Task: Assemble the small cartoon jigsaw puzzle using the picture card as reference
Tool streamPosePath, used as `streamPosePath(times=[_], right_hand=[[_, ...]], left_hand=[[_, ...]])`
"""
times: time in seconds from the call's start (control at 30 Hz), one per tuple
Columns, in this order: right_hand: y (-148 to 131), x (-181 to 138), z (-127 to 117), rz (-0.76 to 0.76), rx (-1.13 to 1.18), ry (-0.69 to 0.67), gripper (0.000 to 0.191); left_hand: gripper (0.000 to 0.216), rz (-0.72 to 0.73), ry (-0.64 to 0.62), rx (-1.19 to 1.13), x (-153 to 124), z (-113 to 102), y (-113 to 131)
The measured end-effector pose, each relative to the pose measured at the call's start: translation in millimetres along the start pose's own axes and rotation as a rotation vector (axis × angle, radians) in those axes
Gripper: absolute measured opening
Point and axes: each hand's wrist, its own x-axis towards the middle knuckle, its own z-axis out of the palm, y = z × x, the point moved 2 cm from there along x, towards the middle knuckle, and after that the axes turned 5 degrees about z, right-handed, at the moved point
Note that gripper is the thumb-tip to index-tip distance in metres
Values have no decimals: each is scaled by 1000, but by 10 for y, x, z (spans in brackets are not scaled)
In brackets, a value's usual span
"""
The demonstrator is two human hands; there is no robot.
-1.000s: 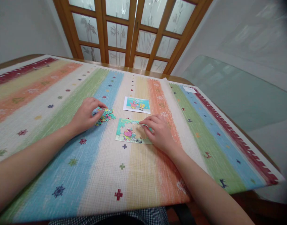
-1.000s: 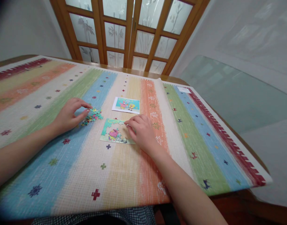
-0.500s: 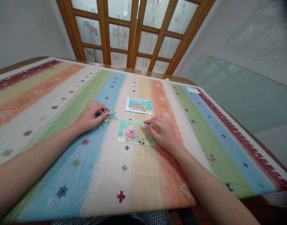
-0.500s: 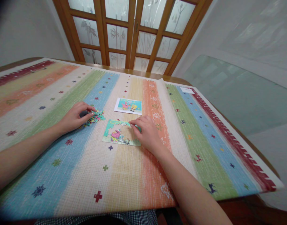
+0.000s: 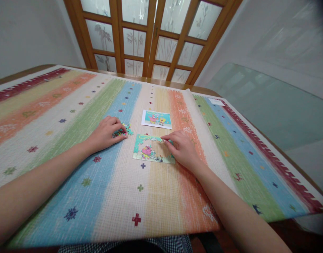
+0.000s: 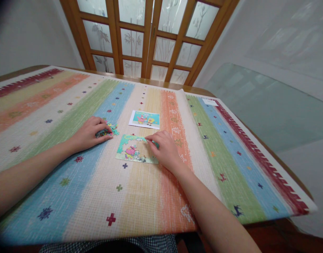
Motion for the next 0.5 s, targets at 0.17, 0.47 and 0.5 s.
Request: streamPosePath(times=[0.17,0.47,0.5], right_hand=[[-2,1,0,6,-1,2,19],[1,-1,2,11,1,-1,18],[3,-2,2,8,4,3,18]], left_hand=[[38,2,28,-31,6,-21,15],[40,-79,108,-62,-5,-37,-49],[40,-104,132,-49,-8,-46,-64]])
